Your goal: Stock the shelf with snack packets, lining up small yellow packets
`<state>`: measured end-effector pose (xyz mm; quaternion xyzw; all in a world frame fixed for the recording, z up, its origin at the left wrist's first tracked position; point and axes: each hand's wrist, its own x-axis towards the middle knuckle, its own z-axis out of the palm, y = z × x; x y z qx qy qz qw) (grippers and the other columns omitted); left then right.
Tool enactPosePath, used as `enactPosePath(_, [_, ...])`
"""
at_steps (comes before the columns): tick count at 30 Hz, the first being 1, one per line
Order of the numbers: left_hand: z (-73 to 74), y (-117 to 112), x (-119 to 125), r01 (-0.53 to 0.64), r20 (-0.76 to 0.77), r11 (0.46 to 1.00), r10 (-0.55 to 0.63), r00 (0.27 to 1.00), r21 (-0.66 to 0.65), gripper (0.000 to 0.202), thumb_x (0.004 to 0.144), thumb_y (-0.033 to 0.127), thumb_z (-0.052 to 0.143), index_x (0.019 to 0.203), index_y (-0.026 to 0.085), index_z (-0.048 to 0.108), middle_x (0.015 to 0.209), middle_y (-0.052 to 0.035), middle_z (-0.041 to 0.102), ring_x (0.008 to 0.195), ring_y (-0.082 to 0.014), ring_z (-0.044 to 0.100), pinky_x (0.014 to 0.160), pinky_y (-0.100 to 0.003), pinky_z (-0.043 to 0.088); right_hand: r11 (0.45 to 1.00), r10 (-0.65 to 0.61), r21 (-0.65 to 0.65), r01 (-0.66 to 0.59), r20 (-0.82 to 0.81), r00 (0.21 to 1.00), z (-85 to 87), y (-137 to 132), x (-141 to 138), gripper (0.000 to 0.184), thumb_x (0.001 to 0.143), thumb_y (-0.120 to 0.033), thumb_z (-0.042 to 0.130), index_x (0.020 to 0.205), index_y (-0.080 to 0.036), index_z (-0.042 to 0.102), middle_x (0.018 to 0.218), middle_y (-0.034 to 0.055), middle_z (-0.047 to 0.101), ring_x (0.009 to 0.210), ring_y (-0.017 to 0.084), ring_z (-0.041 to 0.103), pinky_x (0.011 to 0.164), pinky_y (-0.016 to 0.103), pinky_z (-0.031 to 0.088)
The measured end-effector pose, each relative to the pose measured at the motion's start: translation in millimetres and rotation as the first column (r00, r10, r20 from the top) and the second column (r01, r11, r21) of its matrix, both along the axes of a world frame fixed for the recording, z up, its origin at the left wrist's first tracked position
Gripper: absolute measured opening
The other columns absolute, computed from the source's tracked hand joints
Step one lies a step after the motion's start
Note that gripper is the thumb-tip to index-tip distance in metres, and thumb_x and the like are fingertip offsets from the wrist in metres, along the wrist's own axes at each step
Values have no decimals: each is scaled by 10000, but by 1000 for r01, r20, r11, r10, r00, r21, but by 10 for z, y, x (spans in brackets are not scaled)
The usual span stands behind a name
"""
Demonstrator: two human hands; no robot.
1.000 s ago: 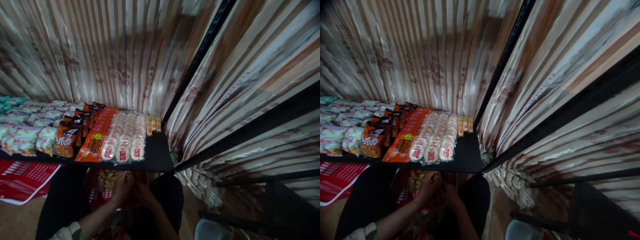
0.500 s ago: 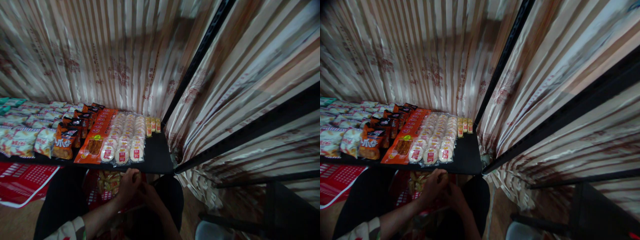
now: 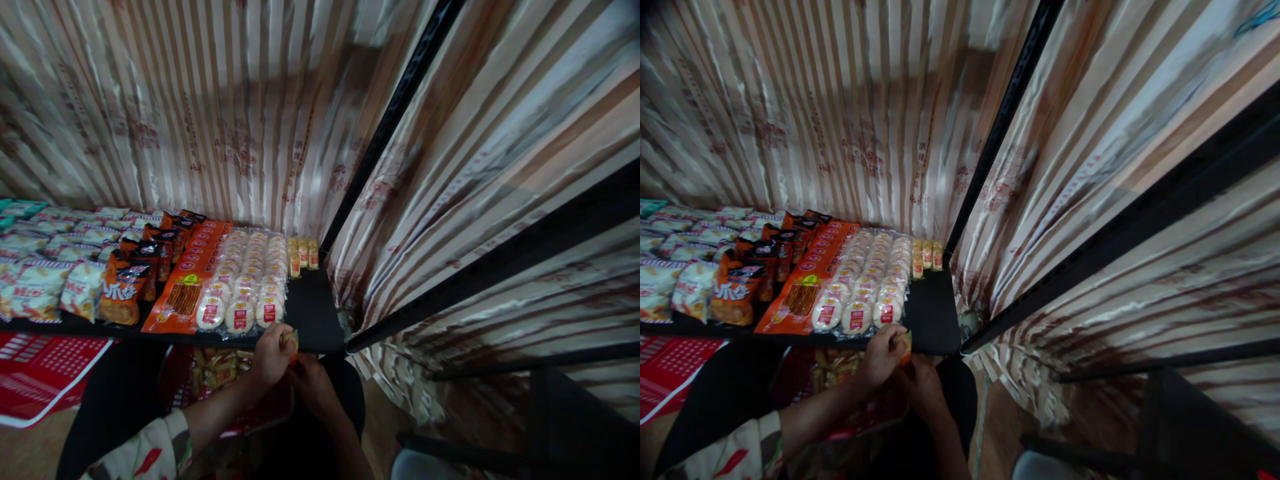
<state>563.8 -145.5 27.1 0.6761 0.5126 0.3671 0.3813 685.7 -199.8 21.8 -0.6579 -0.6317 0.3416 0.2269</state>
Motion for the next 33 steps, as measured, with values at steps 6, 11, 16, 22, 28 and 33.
enactPosePath(6, [143,114,127,13,-39,1000,-14,999,-10,196,772,181,464,911,179,603,893,-39,618,850,-152,583,804,-276,460,998,-59,33,59,-5,998,143,58,72,272,803,-361,539,987,-170,600,913,73,664,817,188,622,720,253,434])
enactPosePath(11, [211,188,222,7,-53,999,-5,999,38,199,778,182,460,912,175,607,895,-42,625,850,-160,592,814,-294,468,993,-90,78,86,48,995,277,111,93,243,835,-391,501,922,-183,592,850,47,658,745,169,615,660,238,412])
enactPosePath(16, [224,283,300,6,-61,999,-3,998,48,220,776,177,458,933,166,612,934,-63,640,900,-173,600,847,-302,473,987,-127,127,100,221,967,310,206,99,176,844,-318,503,886,-171,590,838,53,629,734,168,598,653,237,396])
enactPosePath(22, [254,388,374,7,-100,999,-3,995,49,246,797,173,440,969,154,615,973,-75,642,963,-177,593,899,-303,461,983,-172,128,134,360,917,296,352,125,147,838,-261,515,884,-153,602,825,53,615,760,169,601,675,234,399])
enactPosePath(28, [253,453,474,-21,-130,1000,23,991,15,331,823,134,412,1105,102,581,1101,-112,639,1073,-193,571,985,-318,419,976,-218,118,185,420,881,281,482,195,191,841,-239,494,981,-169,602,893,54,638,836,174,622,685,229,398])
enactPosePath(33, [236,505,545,-52,-137,998,49,989,-23,365,829,124,407,1165,90,545,1182,-125,608,1135,-191,541,1026,-321,387,967,-252,103,231,459,852,299,589,216,234,837,-199,470,1028,-157,598,952,73,643,930,201,612,745,246,412])
